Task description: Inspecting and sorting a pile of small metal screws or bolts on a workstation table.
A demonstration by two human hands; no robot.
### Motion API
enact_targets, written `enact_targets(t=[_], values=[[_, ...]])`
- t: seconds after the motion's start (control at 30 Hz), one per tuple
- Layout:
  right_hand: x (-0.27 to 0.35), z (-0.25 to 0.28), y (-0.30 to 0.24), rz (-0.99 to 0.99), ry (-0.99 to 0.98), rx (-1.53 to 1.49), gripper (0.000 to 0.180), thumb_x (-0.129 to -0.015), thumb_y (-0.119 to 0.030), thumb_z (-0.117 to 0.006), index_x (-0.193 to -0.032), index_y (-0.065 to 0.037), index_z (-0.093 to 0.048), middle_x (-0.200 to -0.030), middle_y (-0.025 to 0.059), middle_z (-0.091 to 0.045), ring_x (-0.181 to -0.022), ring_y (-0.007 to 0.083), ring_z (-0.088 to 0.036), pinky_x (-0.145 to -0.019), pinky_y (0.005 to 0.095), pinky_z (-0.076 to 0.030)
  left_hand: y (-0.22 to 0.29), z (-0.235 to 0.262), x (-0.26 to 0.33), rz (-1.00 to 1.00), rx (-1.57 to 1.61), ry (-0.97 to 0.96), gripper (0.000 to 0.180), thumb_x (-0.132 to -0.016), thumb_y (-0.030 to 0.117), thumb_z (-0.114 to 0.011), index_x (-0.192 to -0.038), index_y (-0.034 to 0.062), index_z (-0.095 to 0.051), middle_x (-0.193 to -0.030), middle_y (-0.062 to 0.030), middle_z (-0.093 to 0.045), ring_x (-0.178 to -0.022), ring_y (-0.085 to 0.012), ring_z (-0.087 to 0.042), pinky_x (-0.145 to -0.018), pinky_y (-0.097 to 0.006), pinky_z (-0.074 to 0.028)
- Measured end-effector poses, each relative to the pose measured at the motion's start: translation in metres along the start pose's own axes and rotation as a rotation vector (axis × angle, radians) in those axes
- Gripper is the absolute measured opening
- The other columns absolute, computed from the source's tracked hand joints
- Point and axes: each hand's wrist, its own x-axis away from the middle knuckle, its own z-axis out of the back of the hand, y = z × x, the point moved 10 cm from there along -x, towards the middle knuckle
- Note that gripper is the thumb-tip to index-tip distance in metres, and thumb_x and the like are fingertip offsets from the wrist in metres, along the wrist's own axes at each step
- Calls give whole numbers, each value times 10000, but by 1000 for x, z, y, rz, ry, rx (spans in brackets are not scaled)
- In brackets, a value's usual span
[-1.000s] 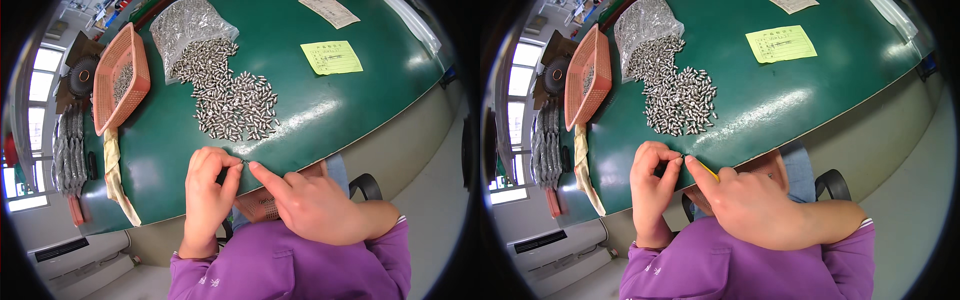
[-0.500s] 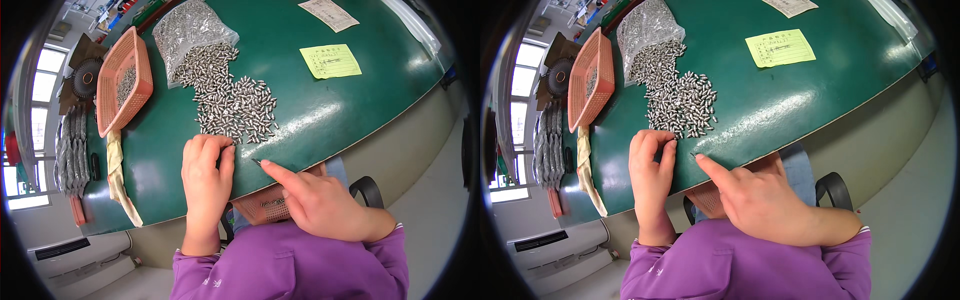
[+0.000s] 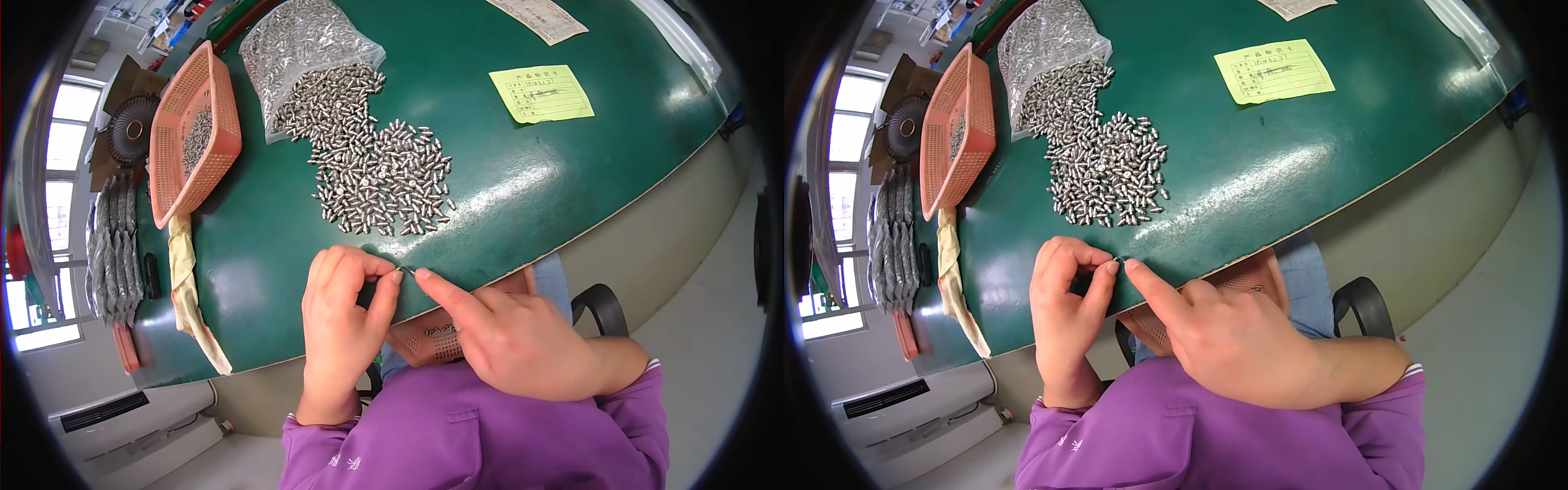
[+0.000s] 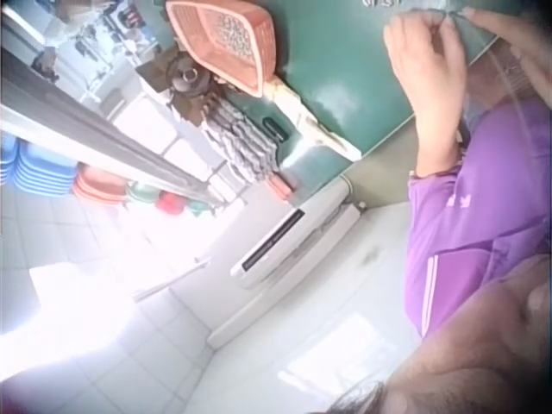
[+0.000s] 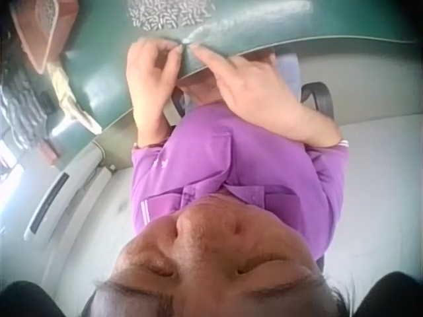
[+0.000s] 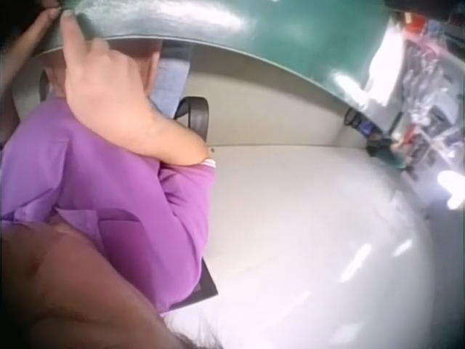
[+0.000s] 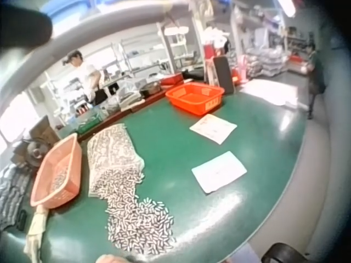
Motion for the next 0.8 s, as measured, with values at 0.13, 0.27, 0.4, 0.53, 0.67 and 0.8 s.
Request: enact_targets(t=[0.13, 0.27, 0.4, 0.53, 0.67, 0.8], values=[[0, -1, 0, 8, 10, -11, 695, -826, -83, -654, -1499, -24, -493, -730, 87, -551, -513, 218, -599, -461, 347, -505, -1, 0, 0, 19, 19, 11, 173, -755, -25, -780, -801, 51, -632, -805, -64, -608, -764, -259, -579, -689, -379, -474], [-1, -2, -1, 4, -18, -18, 695, -824, -82, -655, -1498, -24, -496, -735, 91, -556, -505, 216, -594, -457, 350, -503, -3, 1, 0, 21, 43, 14, 171, -753, -24, -786, -789, 47, -634, -790, -64, -614, -749, -257, -582, -675, -376, -475], [-2, -2, -3, -65, -93, -2, 655, -838, -55, -653, -1479, -26, -516, -848, 105, -609, -643, 239, -627, -638, 383, -516, -2, 2, -1, 21, 41, 9, 174, -750, -28, -790, -784, 42, -634, -782, -65, -618, -741, -257, -583, -666, -377, -475], [-5, -4, -5, -146, -249, 42, 633, -855, -28, -648, -1474, -37, -518, -932, 123, -662, -781, 279, -661, -829, 425, -538, -2, 1, -2, 31, 53, 3, 177, -749, -28, -792, -771, 39, -630, -777, -68, -620, -737, -257, -585, -664, -381, -476], [-6, 1, -3, -35, -62, 19, 594, -921, -166, -627, -1481, -9, -507, -731, 122, -601, -518, 248, -609, -457, 382, -497, -2, 3, -2, 26, 48, 1, 160, -747, -9, -801, -801, 42, -659, -785, -67, -628, -754, -258, -594, -678, -374, -483], [1, 7, 10, -63, -32, -92, 604, -910, -126, -612, -1493, -26, -487, -810, 158, -653, -639, 320, -655, -628, 445, -544, 12, -3, 4, -7, 157, -225, 202, -726, 32, -831, -889, 43, -712, -837, -72, -653, -794, -249, -617, -715, -368, -502]])
